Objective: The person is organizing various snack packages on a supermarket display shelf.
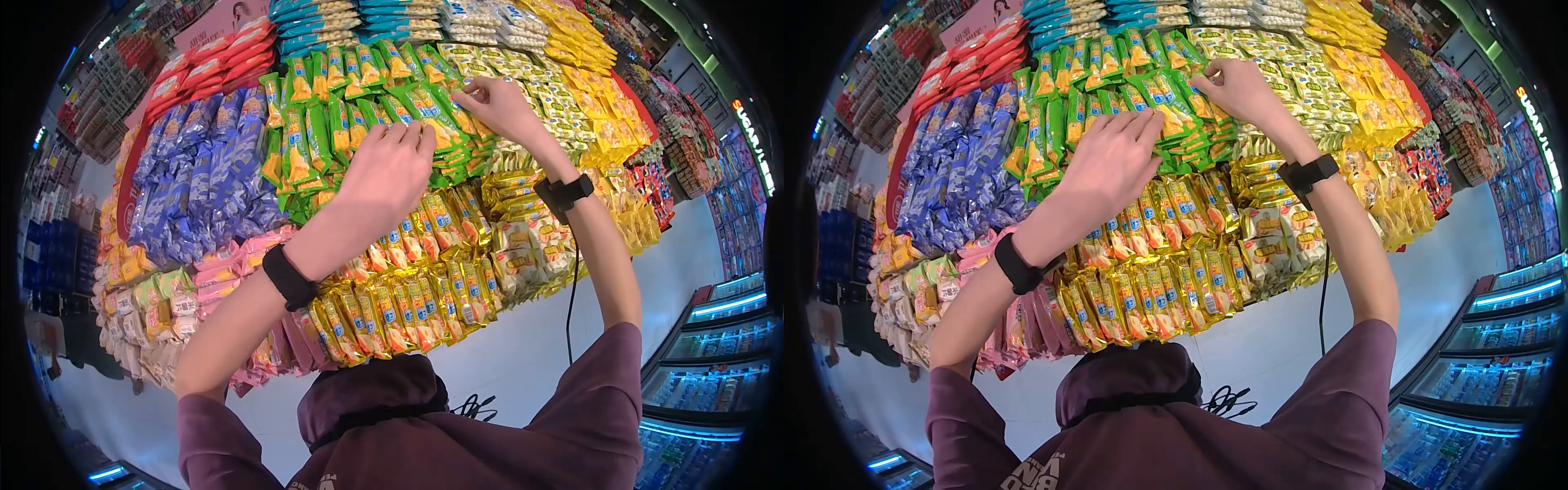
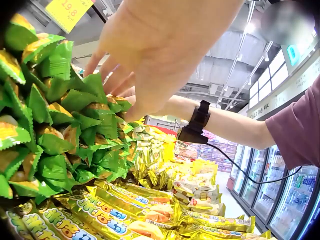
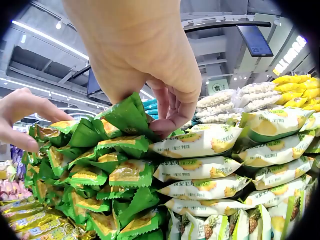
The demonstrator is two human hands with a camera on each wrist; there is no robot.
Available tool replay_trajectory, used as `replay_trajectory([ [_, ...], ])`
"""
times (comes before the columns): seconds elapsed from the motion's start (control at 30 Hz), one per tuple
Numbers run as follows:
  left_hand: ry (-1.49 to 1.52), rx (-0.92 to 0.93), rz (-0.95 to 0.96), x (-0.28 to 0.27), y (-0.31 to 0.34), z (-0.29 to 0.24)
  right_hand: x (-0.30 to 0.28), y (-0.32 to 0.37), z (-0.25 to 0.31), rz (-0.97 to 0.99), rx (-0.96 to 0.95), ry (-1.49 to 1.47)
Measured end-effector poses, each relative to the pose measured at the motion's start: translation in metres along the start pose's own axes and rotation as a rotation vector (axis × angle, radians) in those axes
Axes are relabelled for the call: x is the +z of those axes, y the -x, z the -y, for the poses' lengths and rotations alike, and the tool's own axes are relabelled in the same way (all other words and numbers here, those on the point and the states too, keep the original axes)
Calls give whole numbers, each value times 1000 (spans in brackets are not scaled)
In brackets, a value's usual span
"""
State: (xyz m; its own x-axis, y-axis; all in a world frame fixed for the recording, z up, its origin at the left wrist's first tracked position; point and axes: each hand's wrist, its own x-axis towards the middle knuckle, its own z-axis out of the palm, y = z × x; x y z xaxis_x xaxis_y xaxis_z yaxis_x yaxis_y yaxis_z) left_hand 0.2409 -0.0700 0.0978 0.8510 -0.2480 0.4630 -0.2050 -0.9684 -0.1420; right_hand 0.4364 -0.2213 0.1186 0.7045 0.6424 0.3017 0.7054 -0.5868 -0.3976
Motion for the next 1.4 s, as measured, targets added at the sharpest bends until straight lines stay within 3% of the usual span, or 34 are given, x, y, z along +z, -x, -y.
replay_trajectory([
  [0.1, -134, 6, 75, 1, -6, 1, 0, 1, 2, 1, 16, 3],
  [0.2, -118, 54, -13, 1, -6, -2, 0, 0, 4, 13, 25, 1],
  [0.3, -81, 63, 103, -3, -6, -5, 1, 0, 2, 20, 34, 4],
  [0.4, -65, 101, 18, 2, -3, 0, 2, 0, 1, 18, 39, 8],
  [0.83, -179, 212, -23, -13, 1, 7, 8, 1, 1, -43, 19, 22],
  [1.13, -71, 126, -78, -6, -1, 12, -3, 8, 15, 50, 64, 15],
  [1.27, -45, 69, -101, -1, 2, 13, 2, 10, 8, -59, -184, 66],
  [1.37, -58, 44, -92, 11, 4, 16, 16, 18, 16, 89, -171, -43],
  [1.4, -71, 37, -84, 12, 4, 17, 20, 22, 22, 146, -115, 121],
])
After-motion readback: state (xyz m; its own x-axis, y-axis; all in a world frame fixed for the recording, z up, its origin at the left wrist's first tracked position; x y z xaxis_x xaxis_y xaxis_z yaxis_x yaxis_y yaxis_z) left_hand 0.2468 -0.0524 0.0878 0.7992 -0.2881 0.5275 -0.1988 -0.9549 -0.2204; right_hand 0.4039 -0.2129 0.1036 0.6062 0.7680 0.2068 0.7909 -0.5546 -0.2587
